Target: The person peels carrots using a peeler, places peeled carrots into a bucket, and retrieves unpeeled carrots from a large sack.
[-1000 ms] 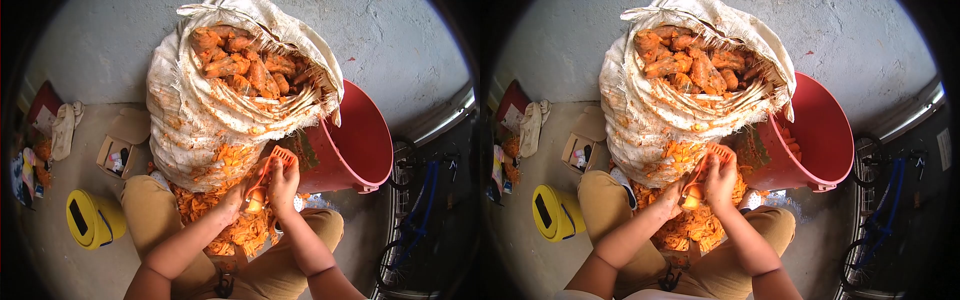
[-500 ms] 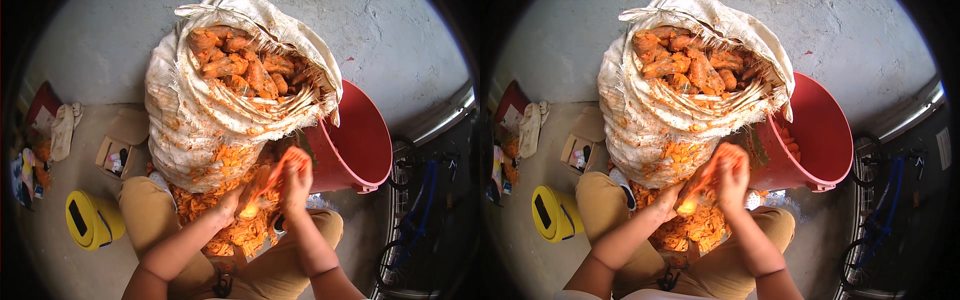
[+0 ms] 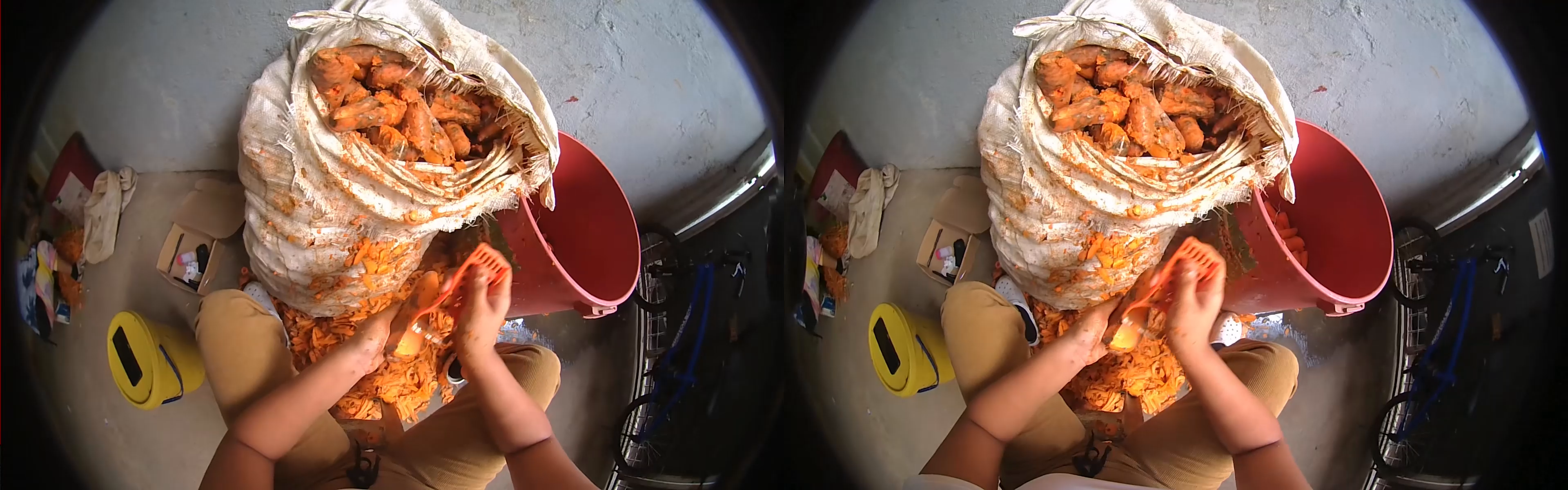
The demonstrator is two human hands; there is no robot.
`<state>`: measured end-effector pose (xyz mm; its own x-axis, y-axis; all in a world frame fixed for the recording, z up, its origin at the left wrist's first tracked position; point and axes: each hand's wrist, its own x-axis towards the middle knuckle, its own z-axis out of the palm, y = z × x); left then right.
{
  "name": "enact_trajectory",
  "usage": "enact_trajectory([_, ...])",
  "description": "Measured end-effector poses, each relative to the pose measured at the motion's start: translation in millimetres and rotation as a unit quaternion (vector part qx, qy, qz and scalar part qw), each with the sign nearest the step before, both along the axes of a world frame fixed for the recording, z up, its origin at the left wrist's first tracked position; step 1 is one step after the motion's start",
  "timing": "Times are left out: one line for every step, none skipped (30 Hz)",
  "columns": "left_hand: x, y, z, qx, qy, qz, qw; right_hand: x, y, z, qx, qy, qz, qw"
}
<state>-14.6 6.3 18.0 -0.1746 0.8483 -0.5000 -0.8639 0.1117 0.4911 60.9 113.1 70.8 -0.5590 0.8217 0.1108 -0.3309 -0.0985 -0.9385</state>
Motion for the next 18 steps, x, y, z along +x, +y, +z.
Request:
enact_trajectory([0.4,0.6,0.1,0.02,0.003,0.004,1.0,-2.5,-10.5,-0.5,0.005,0.022,0.01,1.0])
enact_trajectory([1.3,2.2,0.6,0.041,0.006,0.008,0.999,-6.2,-20.7,-0.4,0.011,0.043,0.02,0.999])
enact_trajectory([3.1,4.2,13.5,0.033,0.003,0.027,0.999,-8.5,-25.0,-4.5,0.009,0.069,0.037,0.997])
enact_trajectory([3.4,3.7,11.6,0.031,-0.012,0.021,0.999,-7.8,-26.8,-2.7,-0.003,0.037,0.046,0.998])
enact_trajectory([3.6,2.4,8.0,0.029,-0.027,0.015,0.999,-8.8,-28.4,-4.4,0.001,0.024,0.043,0.999])
enact_trajectory([3.8,1.8,5.2,0.027,-0.042,0.009,0.999,-10.0,-29.2,-6.8,0.006,0.012,0.039,0.999])
enact_trajectory([4.8,2.6,4.0,0.043,-0.045,0.011,0.998,-10.4,-28.1,-10.0,0.005,-0.003,0.034,0.999])
enact_trajectory([5.9,2.7,2.2,0.054,-0.046,0.015,0.997,-10.7,-26.9,-13.8,0.005,-0.018,0.028,0.999])
enact_trajectory([7.0,2.6,0.9,0.065,-0.047,0.019,0.997,-10.8,-26.5,-15.5,0.006,-0.033,0.022,0.999])
enact_trajectory([7.9,2.6,0.8,0.076,-0.049,0.023,0.996,-12.0,-25.2,-14.9,0.007,-0.035,0.019,0.999])
enact_trajectory([8.9,3.0,1.7,0.074,-0.033,0.024,0.996,-13.5,-22.6,-13.0,0.008,-0.038,0.014,0.999])
enact_trajectory([7.9,4.8,7.3,0.074,-0.015,0.024,0.997,-13.9,-20.3,-11.7,0.011,-0.04,0.008,0.999])
enact_trajectory([6.5,6.2,10.8,0.073,0.003,0.026,0.997,-13.2,-18.6,-14.5,-0.01,-0.04,0.012,0.999])
enact_trajectory([5.0,6.6,11.2,0.079,0.027,0.012,0.996,-13.3,-16.1,-19.3,0.037,-0.068,-0.015,0.997])
enact_trajectory([3.1,6.2,11.2,0.084,0.051,-0.001,0.995,-13.8,-12.0,-25.8,0.084,-0.095,-0.041,0.991])
enact_trajectory([1.4,4.9,11.1,0.089,0.075,-0.014,0.993,-14.8,-6.5,-33.9,0.13,-0.121,-0.066,0.982])
enact_trajectory([2.8,1.3,10.4,0.056,0.091,-0.034,0.994,-15.7,7.6,-44.1,0.162,-0.097,-0.1,0.977])
enact_trajectory([7.1,-3.4,9.2,0.024,0.107,-0.054,0.993,-18.2,29.3,-39.7,0.248,-0.106,-0.199,0.942])
